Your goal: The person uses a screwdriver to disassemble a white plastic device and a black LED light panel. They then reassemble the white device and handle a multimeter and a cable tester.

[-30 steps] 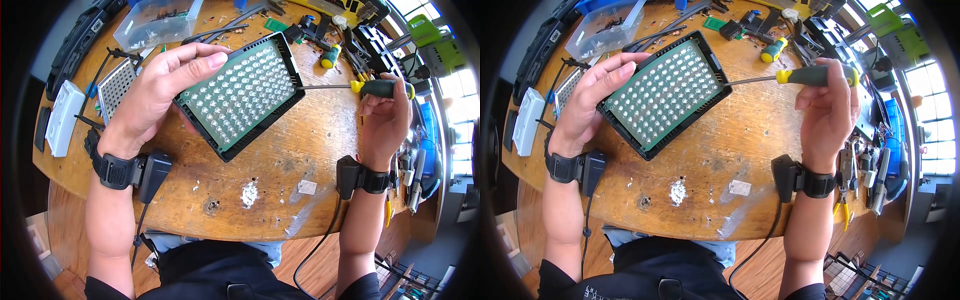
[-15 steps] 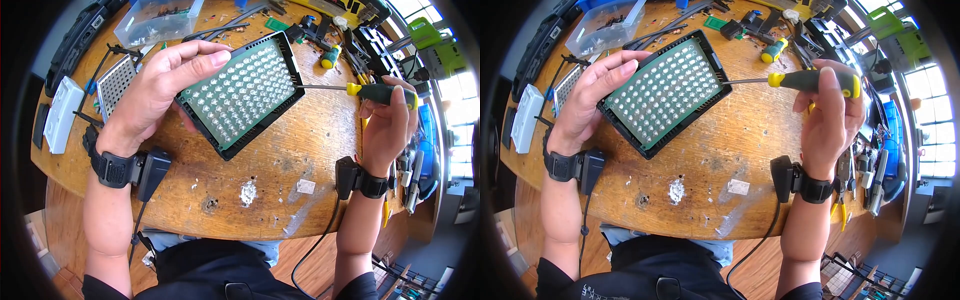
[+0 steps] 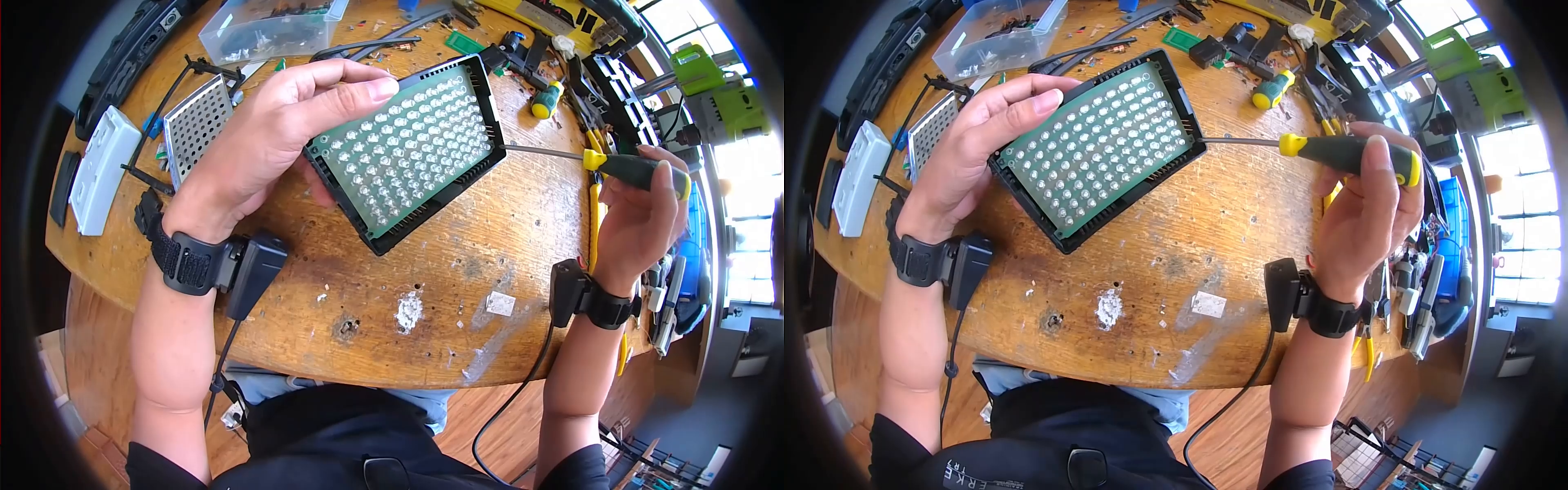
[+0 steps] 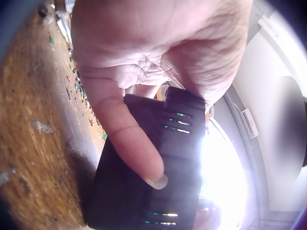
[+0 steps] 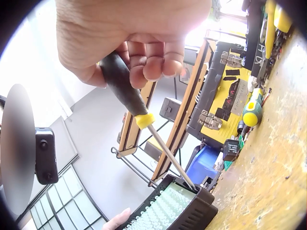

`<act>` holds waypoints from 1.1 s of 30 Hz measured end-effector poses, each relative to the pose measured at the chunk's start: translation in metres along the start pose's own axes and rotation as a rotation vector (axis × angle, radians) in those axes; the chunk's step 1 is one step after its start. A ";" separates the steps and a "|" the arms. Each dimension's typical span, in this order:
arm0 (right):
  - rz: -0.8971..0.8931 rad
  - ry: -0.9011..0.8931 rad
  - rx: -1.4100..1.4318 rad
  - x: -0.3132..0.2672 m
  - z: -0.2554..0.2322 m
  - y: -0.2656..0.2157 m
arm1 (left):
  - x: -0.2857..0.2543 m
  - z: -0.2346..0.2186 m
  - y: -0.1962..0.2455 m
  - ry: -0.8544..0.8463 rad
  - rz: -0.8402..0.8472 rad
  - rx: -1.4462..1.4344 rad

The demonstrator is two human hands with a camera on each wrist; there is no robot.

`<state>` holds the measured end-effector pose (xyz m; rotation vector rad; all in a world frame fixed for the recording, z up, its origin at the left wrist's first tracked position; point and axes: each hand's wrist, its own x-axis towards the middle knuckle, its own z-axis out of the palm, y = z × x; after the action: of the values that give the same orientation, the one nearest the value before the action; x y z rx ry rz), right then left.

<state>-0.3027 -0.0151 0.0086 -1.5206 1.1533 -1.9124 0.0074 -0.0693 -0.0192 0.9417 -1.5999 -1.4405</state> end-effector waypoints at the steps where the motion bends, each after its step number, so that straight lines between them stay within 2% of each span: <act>1: 0.009 0.007 -0.006 0.000 0.000 0.000 | 0.000 0.000 0.000 0.001 0.000 -0.001; 10: -0.002 -0.044 0.012 0.001 0.001 0.001 | 0.000 -0.001 -0.001 0.010 0.017 0.030; 12: 0.015 -0.020 0.002 0.000 0.002 0.000 | -0.001 -0.004 0.004 -0.037 -0.072 0.021; 14: 0.031 0.003 -0.009 0.001 0.001 -0.001 | -0.001 -0.004 0.003 -0.034 -0.069 0.023; 18: 0.135 -0.017 0.199 0.009 -0.008 -0.001 | -0.001 -0.005 0.004 -0.025 -0.083 0.016; 21: 0.336 0.033 0.541 0.015 -0.019 0.004 | 0.001 0.000 -0.001 0.015 -0.019 -0.003; 26: 0.424 0.086 0.670 0.019 -0.025 0.007 | 0.003 0.000 -0.005 0.010 -0.026 0.001; 28: 0.434 0.094 0.706 0.019 -0.027 0.010 | 0.006 0.002 -0.011 0.067 0.064 -0.003; 29: 0.431 0.093 0.706 0.020 -0.028 0.010 | 0.002 0.000 -0.002 0.016 -0.032 -0.018; 33: 0.414 0.081 0.723 0.020 -0.029 0.013 | 0.001 -0.006 0.004 -0.040 -0.128 -0.009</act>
<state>-0.3382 -0.0276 0.0084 -0.7553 0.6179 -1.8145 0.0126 -0.0722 -0.0149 1.0318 -1.5851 -1.5610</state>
